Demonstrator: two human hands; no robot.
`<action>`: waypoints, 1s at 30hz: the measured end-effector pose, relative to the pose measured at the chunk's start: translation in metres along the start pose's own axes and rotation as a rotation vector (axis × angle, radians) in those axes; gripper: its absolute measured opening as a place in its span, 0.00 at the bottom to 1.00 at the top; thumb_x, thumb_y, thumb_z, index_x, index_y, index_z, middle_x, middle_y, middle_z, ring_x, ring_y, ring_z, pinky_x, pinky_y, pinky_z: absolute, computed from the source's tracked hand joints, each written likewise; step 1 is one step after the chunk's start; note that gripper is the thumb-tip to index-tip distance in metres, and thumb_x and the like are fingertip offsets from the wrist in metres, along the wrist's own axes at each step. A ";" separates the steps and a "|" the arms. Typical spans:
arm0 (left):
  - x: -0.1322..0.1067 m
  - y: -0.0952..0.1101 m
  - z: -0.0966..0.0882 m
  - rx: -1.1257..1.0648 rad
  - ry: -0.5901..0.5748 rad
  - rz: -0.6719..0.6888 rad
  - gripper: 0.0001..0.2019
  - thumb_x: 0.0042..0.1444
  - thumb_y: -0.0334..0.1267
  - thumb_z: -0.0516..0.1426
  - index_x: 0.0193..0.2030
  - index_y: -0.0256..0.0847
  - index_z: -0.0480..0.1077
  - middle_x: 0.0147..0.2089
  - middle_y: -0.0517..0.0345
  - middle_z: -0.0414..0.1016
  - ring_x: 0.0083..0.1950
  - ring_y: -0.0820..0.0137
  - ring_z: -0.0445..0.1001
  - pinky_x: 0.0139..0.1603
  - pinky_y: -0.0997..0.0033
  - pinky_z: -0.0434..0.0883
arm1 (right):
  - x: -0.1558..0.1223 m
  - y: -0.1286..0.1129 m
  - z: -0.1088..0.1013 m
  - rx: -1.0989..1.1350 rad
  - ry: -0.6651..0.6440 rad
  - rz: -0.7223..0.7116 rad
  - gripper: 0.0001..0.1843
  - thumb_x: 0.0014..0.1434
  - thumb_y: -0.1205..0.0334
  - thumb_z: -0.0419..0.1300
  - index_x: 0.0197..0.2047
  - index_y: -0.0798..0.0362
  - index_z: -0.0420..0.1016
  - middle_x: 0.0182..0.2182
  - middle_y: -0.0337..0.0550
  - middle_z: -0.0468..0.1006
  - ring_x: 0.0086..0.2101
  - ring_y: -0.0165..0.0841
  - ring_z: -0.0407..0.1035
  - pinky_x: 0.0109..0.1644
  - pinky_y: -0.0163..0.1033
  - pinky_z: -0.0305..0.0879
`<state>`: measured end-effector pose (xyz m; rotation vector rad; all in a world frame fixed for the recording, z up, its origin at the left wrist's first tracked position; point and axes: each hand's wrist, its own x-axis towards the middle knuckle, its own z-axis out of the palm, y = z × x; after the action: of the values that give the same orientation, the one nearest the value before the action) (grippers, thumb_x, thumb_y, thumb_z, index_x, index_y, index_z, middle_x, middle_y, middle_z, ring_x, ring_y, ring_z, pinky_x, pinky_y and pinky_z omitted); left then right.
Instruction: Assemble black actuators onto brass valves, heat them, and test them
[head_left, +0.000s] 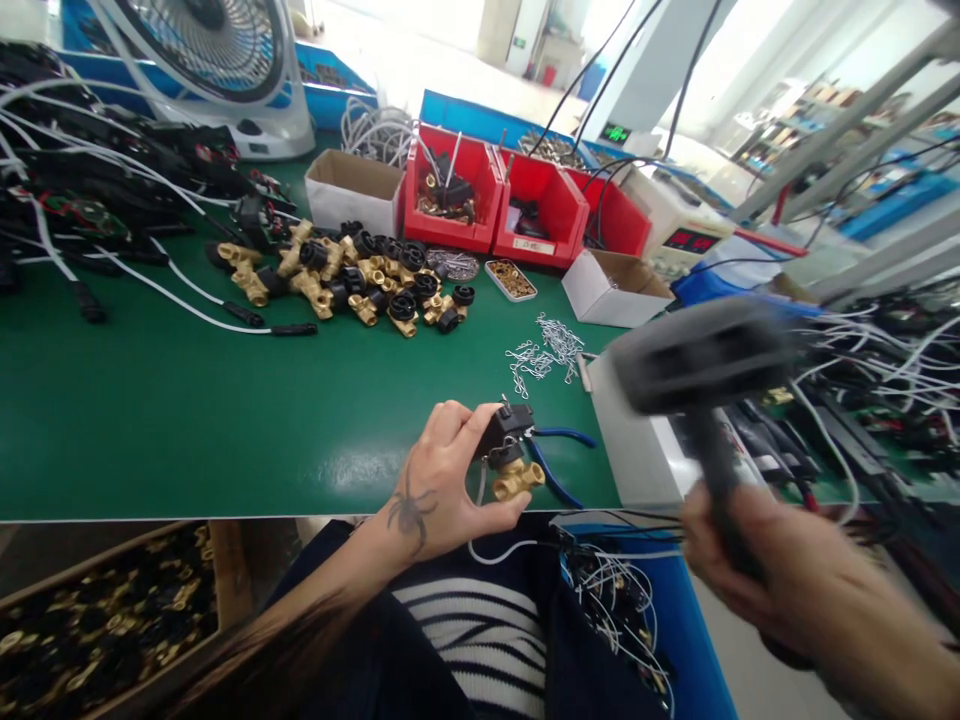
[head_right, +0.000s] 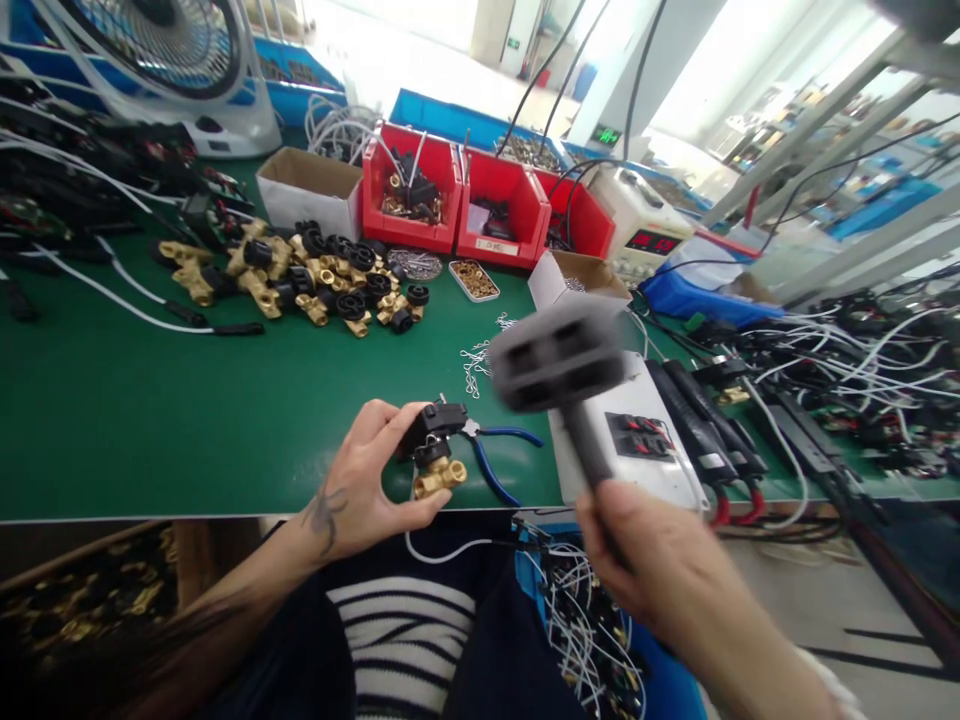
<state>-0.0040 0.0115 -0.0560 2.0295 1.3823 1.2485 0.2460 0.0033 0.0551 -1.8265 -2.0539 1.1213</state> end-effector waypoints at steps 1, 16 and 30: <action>0.000 0.000 0.000 -0.005 0.003 0.001 0.32 0.48 0.43 0.64 0.59 0.36 0.62 0.41 0.54 0.63 0.43 0.63 0.65 0.42 0.62 0.71 | 0.001 -0.001 0.002 0.020 -0.087 0.018 0.34 0.63 0.30 0.40 0.22 0.50 0.60 0.15 0.36 0.59 0.16 0.26 0.51 0.16 0.33 0.50; -0.002 0.005 0.002 -0.143 0.005 -0.137 0.35 0.48 0.40 0.65 0.62 0.42 0.58 0.51 0.51 0.65 0.51 0.62 0.67 0.50 0.59 0.73 | 0.022 -0.015 0.016 0.082 -0.024 -0.137 0.19 0.58 0.42 0.60 0.35 0.51 0.73 0.22 0.35 0.64 0.22 0.28 0.59 0.25 0.34 0.57; -0.003 0.013 0.006 -0.201 0.032 -0.186 0.20 0.45 0.38 0.67 0.44 0.43 0.65 0.47 0.54 0.67 0.52 0.58 0.71 0.52 0.50 0.74 | 0.072 -0.023 0.035 0.122 -0.210 -0.340 0.26 0.52 0.55 0.69 0.53 0.53 0.75 0.26 0.33 0.66 0.26 0.28 0.60 0.29 0.32 0.62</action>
<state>0.0076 0.0038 -0.0518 1.7128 1.3660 1.2860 0.1913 0.0556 0.0203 -1.2869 -2.2415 1.3472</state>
